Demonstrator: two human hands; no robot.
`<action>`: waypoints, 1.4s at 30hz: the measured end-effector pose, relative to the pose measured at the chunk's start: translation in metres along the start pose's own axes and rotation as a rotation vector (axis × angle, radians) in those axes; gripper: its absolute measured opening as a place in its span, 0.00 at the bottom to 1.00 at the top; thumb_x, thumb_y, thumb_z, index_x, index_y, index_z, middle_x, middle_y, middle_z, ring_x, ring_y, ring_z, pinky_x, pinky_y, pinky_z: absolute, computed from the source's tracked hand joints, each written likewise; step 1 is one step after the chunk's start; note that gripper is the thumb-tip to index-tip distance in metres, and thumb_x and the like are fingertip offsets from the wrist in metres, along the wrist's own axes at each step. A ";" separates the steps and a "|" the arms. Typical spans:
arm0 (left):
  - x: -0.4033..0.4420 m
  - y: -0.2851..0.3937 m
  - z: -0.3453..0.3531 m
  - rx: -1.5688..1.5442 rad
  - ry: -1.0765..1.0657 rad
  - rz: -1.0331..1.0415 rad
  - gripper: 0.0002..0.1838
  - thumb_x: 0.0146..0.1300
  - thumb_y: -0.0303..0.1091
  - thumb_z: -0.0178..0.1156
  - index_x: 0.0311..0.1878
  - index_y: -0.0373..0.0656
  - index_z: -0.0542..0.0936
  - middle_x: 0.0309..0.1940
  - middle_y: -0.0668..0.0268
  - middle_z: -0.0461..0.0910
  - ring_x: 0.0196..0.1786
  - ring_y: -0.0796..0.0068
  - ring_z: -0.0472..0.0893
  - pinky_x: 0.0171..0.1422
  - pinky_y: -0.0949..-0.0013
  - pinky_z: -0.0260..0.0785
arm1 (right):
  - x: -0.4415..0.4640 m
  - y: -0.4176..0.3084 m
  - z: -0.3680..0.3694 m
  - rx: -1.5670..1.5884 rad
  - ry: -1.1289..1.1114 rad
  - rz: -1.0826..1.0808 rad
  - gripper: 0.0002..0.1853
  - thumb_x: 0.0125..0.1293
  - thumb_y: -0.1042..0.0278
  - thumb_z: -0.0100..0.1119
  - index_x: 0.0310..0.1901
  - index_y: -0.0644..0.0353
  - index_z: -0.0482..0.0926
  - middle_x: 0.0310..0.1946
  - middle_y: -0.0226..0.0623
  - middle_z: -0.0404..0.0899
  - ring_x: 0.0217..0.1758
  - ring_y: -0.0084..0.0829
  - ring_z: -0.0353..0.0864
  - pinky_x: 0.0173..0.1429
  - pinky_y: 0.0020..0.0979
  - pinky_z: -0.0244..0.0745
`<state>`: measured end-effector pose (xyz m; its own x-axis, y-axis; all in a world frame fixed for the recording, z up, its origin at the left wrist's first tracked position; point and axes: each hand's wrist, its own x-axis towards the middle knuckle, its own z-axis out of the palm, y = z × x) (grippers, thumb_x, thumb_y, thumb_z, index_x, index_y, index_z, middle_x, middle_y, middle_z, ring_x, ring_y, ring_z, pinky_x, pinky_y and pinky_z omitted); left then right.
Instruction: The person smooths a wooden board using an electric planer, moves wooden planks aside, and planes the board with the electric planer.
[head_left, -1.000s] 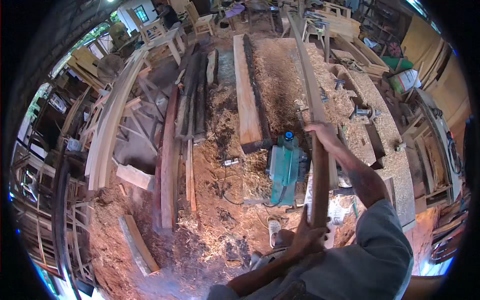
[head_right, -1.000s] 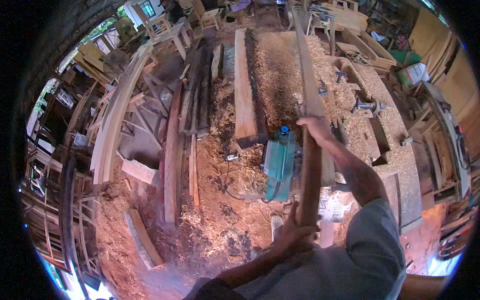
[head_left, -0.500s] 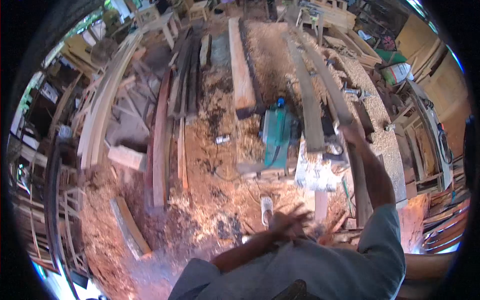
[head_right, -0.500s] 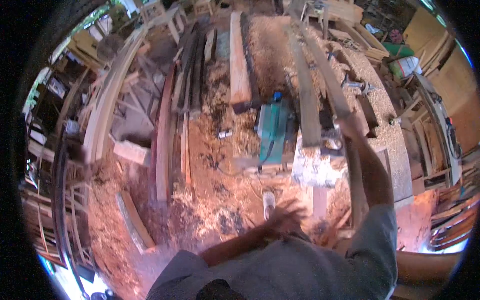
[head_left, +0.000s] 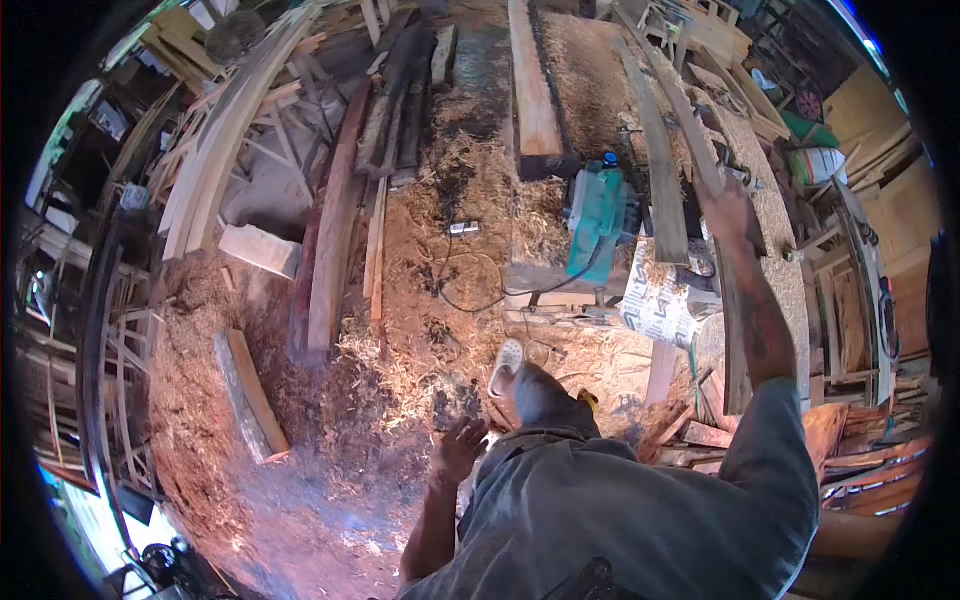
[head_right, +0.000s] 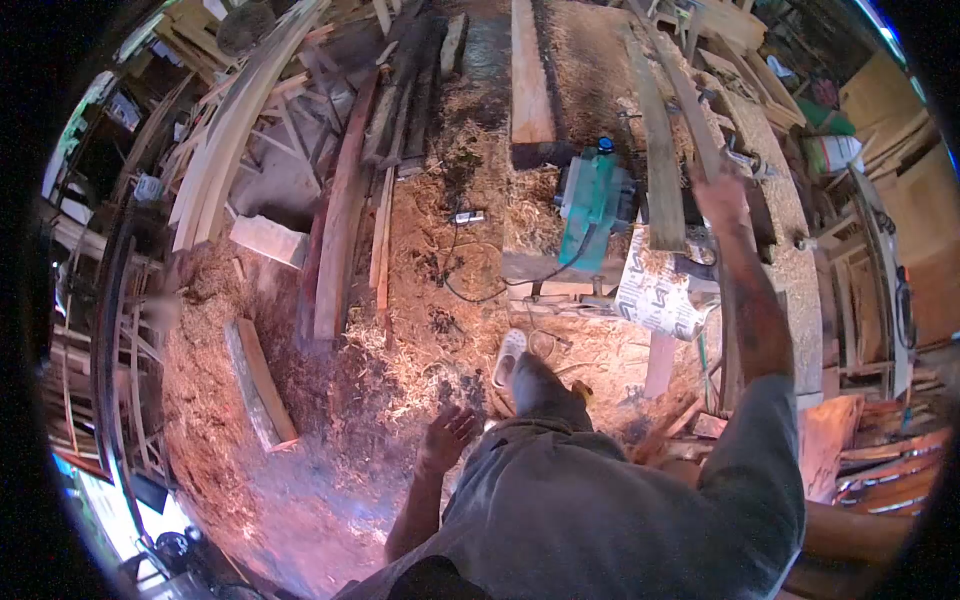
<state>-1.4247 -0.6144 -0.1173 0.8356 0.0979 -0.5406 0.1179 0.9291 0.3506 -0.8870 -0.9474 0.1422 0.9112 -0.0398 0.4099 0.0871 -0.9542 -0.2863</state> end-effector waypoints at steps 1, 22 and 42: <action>0.011 0.008 -0.004 0.020 0.072 -0.022 0.21 0.75 0.47 0.53 0.63 0.45 0.74 0.63 0.52 0.77 0.63 0.54 0.78 0.69 0.51 0.70 | -0.017 -0.058 -0.026 0.147 -0.076 0.060 0.32 0.66 0.37 0.60 0.58 0.57 0.80 0.46 0.57 0.84 0.56 0.54 0.83 0.57 0.50 0.76; 0.369 0.170 0.474 1.519 -0.750 0.770 0.25 0.70 0.39 0.63 0.65 0.37 0.73 0.53 0.52 0.80 0.56 0.59 0.81 0.64 0.59 0.71 | -0.034 -0.175 0.044 0.877 -0.574 0.864 0.24 0.59 0.63 0.70 0.53 0.70 0.80 0.39 0.49 0.86 0.43 0.38 0.87 0.48 0.40 0.81; 0.495 0.229 0.468 1.114 -0.826 0.313 0.08 0.62 0.22 0.66 0.43 0.40 0.80 0.27 0.68 0.82 0.32 0.86 0.82 0.36 0.76 0.74 | -0.001 -0.323 0.088 0.508 -0.721 0.833 0.23 0.59 0.55 0.75 0.40 0.69 0.78 0.27 0.52 0.85 0.33 0.39 0.89 0.33 0.39 0.79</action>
<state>-0.7325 -0.5202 0.0535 0.9280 -0.3495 0.1294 -0.0971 0.1084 0.9894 -0.8806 -0.6133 0.1581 0.7645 -0.2571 -0.5911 -0.6314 -0.4832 -0.6065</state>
